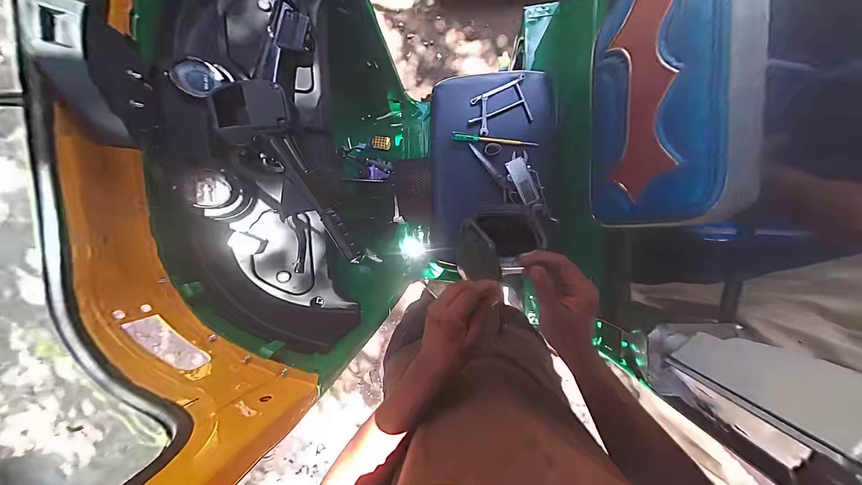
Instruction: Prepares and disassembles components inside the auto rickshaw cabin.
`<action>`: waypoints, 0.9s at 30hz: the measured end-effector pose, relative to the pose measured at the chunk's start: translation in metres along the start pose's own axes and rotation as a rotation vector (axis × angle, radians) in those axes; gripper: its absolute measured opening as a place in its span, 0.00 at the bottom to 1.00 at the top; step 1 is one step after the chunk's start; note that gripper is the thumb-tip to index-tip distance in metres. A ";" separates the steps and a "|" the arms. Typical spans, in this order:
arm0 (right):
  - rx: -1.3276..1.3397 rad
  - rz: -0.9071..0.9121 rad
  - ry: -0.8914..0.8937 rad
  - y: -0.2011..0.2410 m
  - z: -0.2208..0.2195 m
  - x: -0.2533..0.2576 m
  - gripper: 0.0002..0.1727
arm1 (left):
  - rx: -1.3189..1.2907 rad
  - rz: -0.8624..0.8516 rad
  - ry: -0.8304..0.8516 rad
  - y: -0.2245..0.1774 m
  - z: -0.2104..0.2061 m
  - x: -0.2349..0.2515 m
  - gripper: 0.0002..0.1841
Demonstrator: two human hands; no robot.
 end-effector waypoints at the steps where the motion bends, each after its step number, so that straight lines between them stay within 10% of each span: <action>1: 0.140 -0.076 0.009 -0.001 -0.005 -0.004 0.17 | 0.021 -0.033 0.021 0.000 -0.004 0.002 0.10; 8: 0.810 -0.784 -0.094 -0.007 -0.034 -0.047 0.28 | 0.353 -0.337 0.267 -0.010 -0.034 0.008 0.11; 16: 0.789 -0.889 -0.323 -0.043 -0.049 -0.003 0.13 | 0.419 -0.175 0.467 0.010 -0.021 0.009 0.23; 20: 0.386 -0.595 -0.296 -0.097 -0.043 0.101 0.16 | 0.377 0.024 0.378 0.043 0.022 0.006 0.24; 27: -0.658 -0.403 0.301 -0.200 -0.094 0.247 0.15 | 0.220 0.654 0.140 0.119 0.113 -0.035 0.22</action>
Point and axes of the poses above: each hand's wrist, its own x-axis towards the middle knuckle, its own z-axis out of the back of the hand, y = z × x, the point moved 3 cm from there along x, towards the middle knuckle, and after that the axes turned 2 degrees about -x, right-handed, at the moved point
